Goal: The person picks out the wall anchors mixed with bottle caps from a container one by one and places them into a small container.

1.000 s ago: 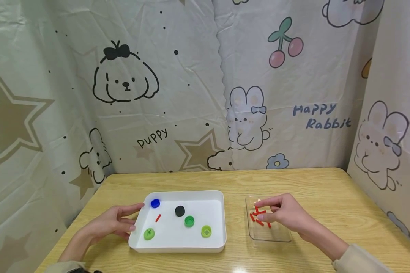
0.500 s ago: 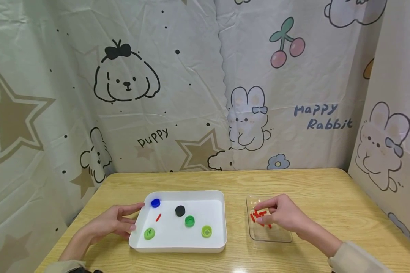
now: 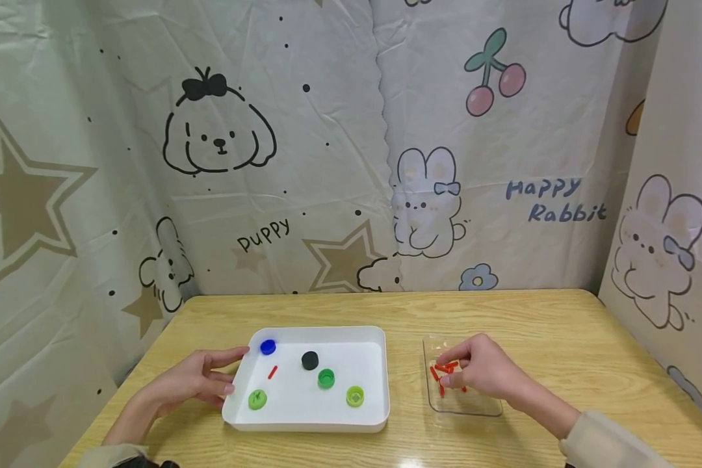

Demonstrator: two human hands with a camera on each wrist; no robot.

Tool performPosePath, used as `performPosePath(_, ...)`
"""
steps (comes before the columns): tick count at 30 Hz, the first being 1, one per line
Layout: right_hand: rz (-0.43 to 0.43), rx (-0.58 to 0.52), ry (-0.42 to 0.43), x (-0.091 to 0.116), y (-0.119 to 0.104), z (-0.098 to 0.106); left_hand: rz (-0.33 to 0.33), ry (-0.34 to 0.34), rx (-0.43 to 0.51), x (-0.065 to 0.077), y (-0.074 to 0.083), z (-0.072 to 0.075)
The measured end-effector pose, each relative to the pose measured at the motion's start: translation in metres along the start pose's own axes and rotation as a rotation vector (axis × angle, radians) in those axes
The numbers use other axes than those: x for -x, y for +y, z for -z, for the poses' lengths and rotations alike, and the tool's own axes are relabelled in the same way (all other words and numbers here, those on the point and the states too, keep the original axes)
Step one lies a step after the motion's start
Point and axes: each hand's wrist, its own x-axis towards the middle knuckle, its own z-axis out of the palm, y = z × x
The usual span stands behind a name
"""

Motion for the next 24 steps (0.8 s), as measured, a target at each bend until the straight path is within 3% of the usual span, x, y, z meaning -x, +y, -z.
performPosePath(5,0.009,0.061,0.043,-0.004,-0.009,0.002,0.012,0.019,-0.018,0.0,0.0,0.0)
performPosePath(13,0.059,0.137,0.055,-0.016,-0.042,-0.003,0.002,0.011,-0.007,0.001,0.001,0.0)
performPosePath(24,0.213,0.171,-0.049,-0.043,-0.095,-0.049,-0.007,-0.006,0.013,0.002,0.001,0.0)
